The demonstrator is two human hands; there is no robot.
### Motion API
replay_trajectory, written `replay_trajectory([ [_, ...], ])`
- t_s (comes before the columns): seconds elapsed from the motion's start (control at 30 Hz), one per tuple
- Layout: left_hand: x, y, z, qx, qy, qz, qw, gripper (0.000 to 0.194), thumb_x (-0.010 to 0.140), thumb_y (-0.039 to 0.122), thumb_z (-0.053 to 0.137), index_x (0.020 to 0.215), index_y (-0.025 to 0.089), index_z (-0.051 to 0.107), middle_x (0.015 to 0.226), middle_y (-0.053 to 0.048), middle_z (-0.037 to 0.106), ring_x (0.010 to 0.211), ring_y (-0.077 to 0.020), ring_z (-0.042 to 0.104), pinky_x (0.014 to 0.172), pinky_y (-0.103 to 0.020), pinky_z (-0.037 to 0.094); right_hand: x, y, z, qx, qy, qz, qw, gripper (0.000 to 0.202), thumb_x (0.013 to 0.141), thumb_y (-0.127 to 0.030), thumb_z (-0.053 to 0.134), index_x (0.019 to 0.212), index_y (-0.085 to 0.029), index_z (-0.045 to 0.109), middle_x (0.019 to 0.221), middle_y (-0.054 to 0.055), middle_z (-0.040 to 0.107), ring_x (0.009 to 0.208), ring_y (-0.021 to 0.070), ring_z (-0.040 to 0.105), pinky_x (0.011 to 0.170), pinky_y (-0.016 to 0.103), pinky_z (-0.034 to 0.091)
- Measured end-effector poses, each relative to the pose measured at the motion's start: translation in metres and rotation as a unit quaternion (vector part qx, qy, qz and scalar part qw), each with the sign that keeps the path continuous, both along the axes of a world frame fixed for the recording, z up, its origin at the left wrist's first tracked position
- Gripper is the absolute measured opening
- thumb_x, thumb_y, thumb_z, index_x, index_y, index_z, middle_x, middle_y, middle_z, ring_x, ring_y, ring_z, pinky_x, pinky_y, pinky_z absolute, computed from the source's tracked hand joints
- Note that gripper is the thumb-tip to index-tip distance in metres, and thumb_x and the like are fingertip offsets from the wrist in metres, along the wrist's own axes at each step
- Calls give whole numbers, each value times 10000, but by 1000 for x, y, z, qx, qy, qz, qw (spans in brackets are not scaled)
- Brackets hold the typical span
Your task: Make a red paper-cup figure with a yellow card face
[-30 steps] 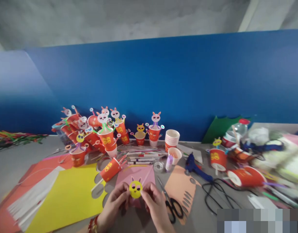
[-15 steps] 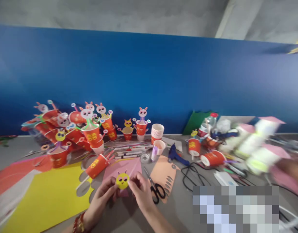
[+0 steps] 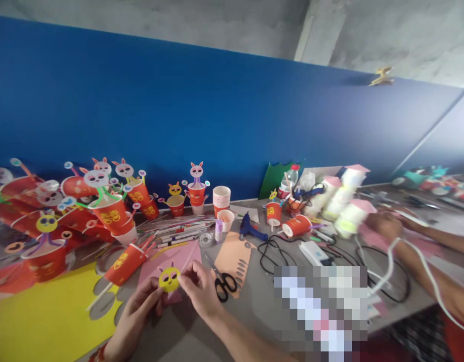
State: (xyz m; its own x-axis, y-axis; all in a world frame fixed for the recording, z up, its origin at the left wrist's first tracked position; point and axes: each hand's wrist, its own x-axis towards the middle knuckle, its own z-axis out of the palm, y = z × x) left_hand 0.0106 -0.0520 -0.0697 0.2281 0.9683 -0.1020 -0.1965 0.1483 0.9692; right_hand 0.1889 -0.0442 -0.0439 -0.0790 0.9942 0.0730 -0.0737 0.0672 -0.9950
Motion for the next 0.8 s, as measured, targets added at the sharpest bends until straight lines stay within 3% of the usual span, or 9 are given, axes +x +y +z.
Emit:
replay_trajectory([
  [0.8,0,-2,2,-23,-13,0,1000,306,869,471,661,822,176,593,583,31,551,502,-79,430,480,-173,350,0,-1,5,-32,9,13,999,363,839,-511,644,732,-195,504,585,-70,427,475,72,374,449,202,284],
])
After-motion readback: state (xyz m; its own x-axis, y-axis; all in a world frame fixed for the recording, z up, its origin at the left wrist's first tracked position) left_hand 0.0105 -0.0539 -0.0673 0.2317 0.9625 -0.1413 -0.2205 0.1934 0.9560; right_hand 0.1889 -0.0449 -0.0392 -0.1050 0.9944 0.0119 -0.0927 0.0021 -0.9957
